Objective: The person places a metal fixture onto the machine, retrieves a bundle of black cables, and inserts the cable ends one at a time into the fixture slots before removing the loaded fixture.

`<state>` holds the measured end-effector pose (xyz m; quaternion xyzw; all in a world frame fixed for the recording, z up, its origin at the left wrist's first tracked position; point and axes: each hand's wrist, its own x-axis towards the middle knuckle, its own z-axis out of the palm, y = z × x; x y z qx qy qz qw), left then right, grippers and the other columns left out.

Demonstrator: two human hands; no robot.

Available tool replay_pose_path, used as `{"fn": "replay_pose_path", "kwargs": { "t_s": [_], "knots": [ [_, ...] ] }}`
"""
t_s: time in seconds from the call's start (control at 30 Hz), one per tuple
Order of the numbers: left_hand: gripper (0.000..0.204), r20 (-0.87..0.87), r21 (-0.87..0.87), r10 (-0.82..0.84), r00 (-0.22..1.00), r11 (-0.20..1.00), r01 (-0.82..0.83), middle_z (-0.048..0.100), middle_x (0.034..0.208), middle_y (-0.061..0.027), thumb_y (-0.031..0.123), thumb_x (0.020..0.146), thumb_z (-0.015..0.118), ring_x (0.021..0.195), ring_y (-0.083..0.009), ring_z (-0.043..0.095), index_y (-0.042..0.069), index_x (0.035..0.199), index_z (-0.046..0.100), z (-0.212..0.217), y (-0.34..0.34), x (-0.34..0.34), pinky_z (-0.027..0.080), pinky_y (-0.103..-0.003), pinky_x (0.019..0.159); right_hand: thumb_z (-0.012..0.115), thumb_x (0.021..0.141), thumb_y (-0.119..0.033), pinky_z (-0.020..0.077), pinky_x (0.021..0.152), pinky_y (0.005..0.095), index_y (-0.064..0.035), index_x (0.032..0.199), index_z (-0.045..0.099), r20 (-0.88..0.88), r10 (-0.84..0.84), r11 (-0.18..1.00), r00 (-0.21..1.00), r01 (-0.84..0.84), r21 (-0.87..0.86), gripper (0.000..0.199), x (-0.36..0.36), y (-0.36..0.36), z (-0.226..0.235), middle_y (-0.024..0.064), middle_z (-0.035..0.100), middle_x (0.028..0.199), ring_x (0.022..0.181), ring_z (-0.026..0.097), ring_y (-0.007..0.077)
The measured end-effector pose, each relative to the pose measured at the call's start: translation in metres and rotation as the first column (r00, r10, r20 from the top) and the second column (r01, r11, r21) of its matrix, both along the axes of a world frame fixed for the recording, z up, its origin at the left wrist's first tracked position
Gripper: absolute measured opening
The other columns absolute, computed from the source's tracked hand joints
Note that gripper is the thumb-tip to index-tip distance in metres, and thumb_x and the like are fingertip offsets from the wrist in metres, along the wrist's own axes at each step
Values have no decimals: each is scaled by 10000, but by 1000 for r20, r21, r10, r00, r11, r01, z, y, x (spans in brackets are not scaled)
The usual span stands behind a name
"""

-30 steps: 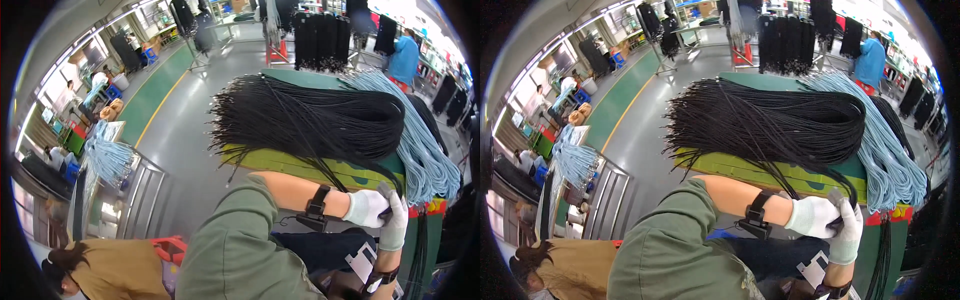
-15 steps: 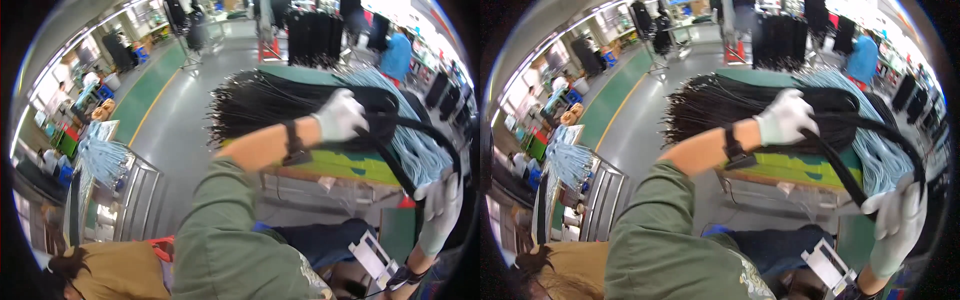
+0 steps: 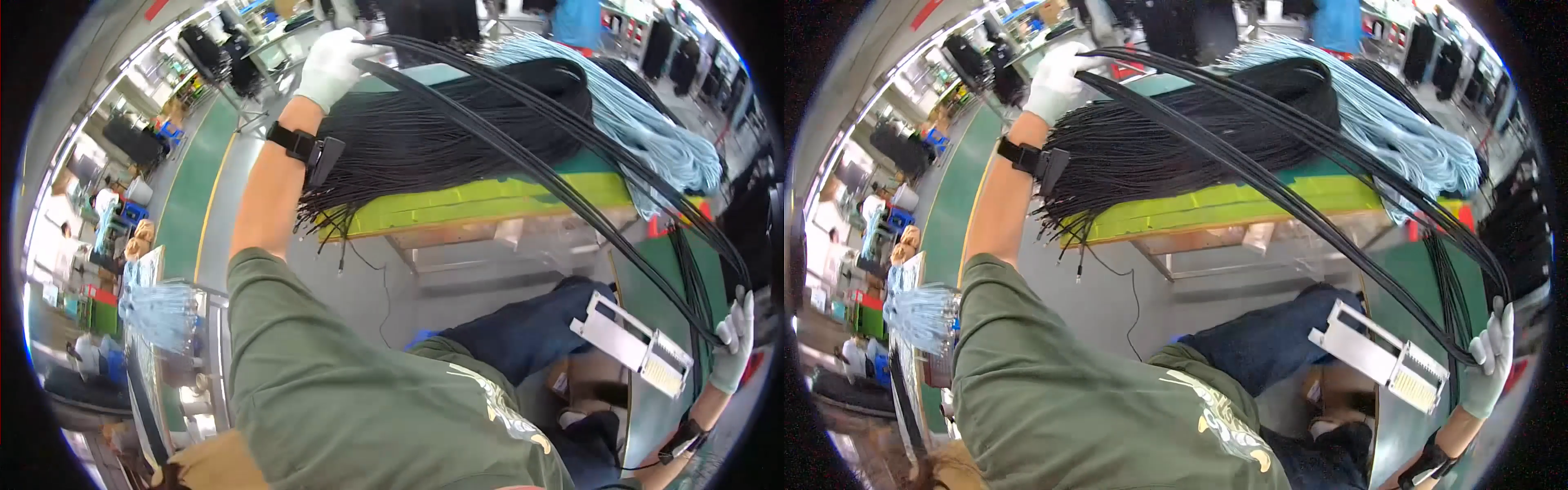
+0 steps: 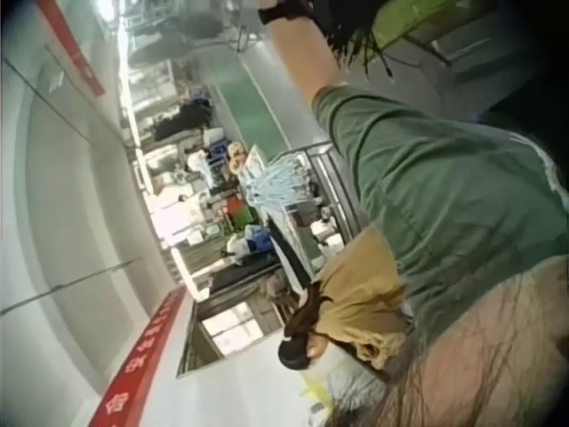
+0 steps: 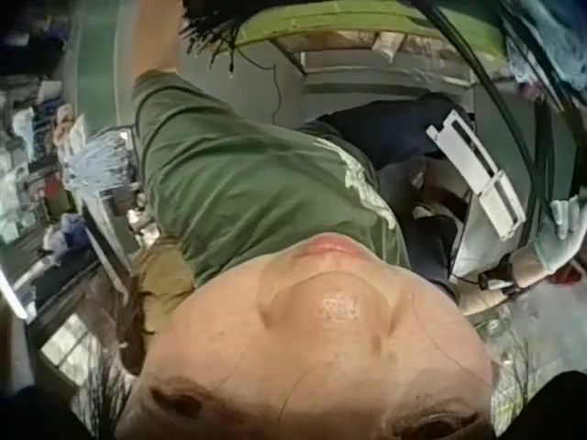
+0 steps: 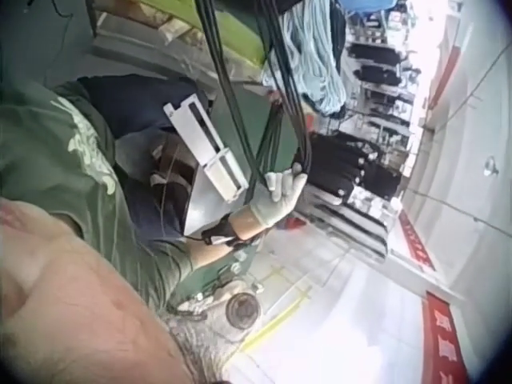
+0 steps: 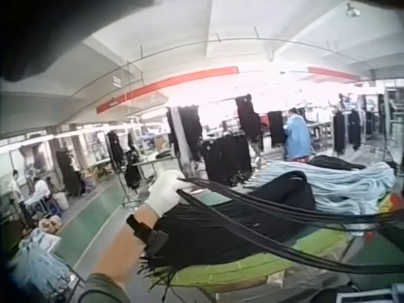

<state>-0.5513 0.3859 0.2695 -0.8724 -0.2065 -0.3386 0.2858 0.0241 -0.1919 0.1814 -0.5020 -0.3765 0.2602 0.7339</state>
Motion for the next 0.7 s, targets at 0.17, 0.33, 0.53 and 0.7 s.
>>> {"fn": "replay_pose_path", "kwargs": {
  "t_s": [0.17, 0.33, 0.53, 0.7],
  "knots": [
    [242, -123, -259, -351, 928, 914, 311, 633, 872, -43, 130, 701, 738, 850, -263, 641, 222, 920, 784, -41, -46, 129, 526, -386, 768, 521, 1031, -89, 319, 509, 181, -7, 1421, 498, -428, -142, 989, 892, 140, -36, 399, 11, -151, -34, -55, 433, 819, 541, 313, 20],
    [98, -352, -447, -581, 734, 793, 414, 570, 789, -79, 238, 748, 715, 792, -287, 615, 172, 816, 738, -62, -183, 262, 506, -401, 696, 628, 994, -203, 360, 504, 199, -42, 1231, 619, -196, -878, 478, 437, 829, -290, 287, -19, -276, -65, -35, 554, 777, 511, 367, 25],
    [163, -285, -593, -921, 265, 387, 706, 598, 859, -89, 284, 796, 706, 841, -294, 636, 177, 917, 723, -150, -379, 440, 525, -420, 722, 675, 941, -189, 528, 722, 284, -16, 1293, 623, 319, -945, -161, -76, 955, -248, 395, -59, -581, -118, 68, 695, 981, 803, 636, 134],
    [189, -406, -680, -885, 229, 460, 571, 629, 916, -116, 305, 796, 733, 903, -306, 650, 179, 935, 732, -187, -466, 483, 529, -430, 743, 736, 873, -163, 440, 1039, 363, -23, 1138, 697, 801, -597, 32, 53, 999, -42, 302, -84, -357, -106, 131, 665, 1227, 1165, 609, 262]
  ]
}}
